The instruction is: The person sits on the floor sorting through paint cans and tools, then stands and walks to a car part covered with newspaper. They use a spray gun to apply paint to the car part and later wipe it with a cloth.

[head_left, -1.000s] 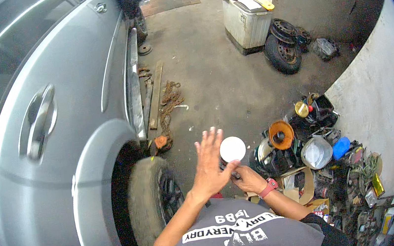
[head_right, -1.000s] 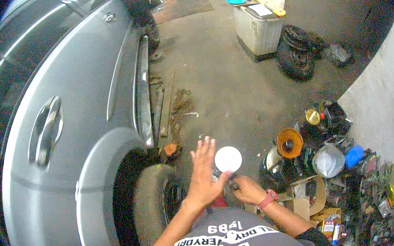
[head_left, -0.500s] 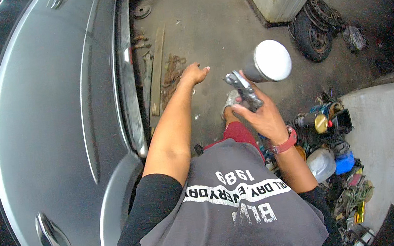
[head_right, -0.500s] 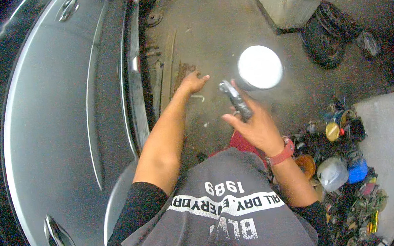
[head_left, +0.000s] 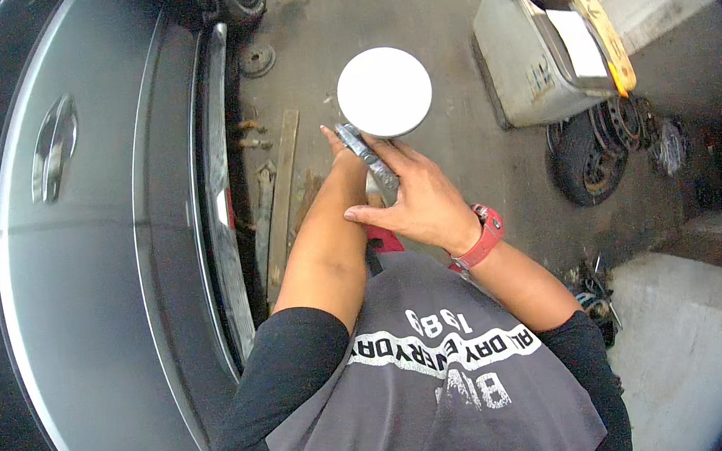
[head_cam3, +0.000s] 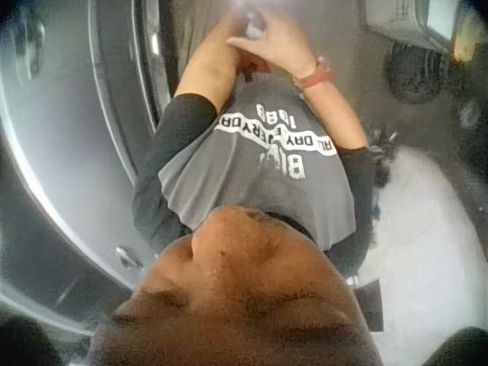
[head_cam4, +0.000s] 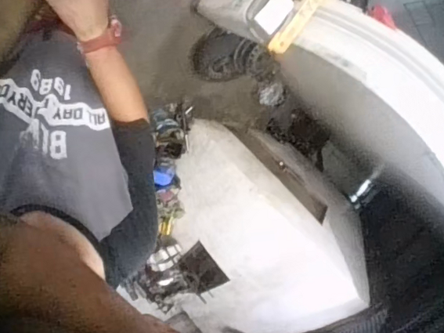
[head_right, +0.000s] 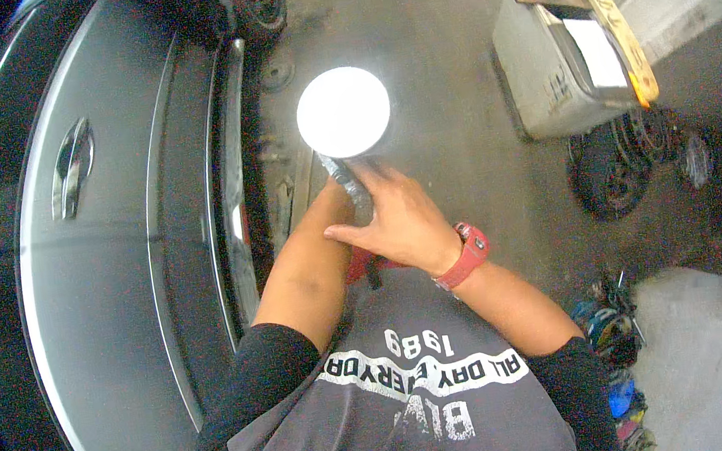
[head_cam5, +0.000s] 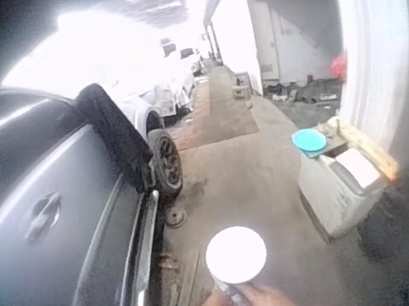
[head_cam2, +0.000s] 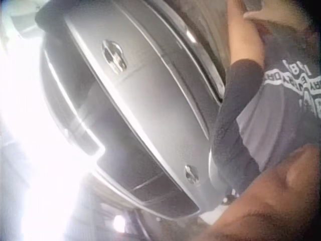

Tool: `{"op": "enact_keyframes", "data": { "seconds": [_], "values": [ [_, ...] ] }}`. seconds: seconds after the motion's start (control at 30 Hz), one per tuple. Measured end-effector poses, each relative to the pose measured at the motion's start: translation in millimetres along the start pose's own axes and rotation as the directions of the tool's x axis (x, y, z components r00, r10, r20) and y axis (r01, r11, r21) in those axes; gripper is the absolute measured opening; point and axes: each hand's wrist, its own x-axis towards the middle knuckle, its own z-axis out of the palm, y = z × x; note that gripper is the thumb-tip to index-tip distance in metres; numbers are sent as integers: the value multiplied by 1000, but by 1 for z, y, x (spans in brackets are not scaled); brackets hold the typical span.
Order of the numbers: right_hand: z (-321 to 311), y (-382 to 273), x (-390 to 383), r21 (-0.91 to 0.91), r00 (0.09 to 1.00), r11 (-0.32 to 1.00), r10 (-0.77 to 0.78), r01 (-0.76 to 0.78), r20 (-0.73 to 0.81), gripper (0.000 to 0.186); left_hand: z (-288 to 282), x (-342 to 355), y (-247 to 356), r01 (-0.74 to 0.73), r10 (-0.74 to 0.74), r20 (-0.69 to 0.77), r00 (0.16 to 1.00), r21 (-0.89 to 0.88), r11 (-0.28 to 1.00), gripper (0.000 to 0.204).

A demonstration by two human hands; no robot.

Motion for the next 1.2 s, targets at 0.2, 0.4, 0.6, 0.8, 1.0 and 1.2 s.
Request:
{"op": "enact_keyframes", "data": {
  "seconds": [0.2,0.4,0.6,0.8,1.0,1.2],
  "values": [
    [-42,63,208,-57,992,994,-95,91,-78,89,-109,201,-10,-3,3,21,1000,1,1000,69],
    [-101,80,391,6,993,994,-107,107,-49,91,-234,344,11,-25,25,38,999,24,999,67],
    [-168,148,572,-13,995,995,-99,99,10,100,-337,511,70,-58,56,57,997,37,998,64],
    [-258,257,773,-33,984,991,-124,129,128,108,-426,685,123,-14,7,99,995,63,998,62],
    [-359,302,950,-27,966,998,-50,58,253,112,-536,826,170,5,-15,118,993,90,996,59],
    [-407,382,1119,-6,967,996,-81,85,243,107,-625,981,189,18,-36,137,990,128,992,57]
  ]
}}
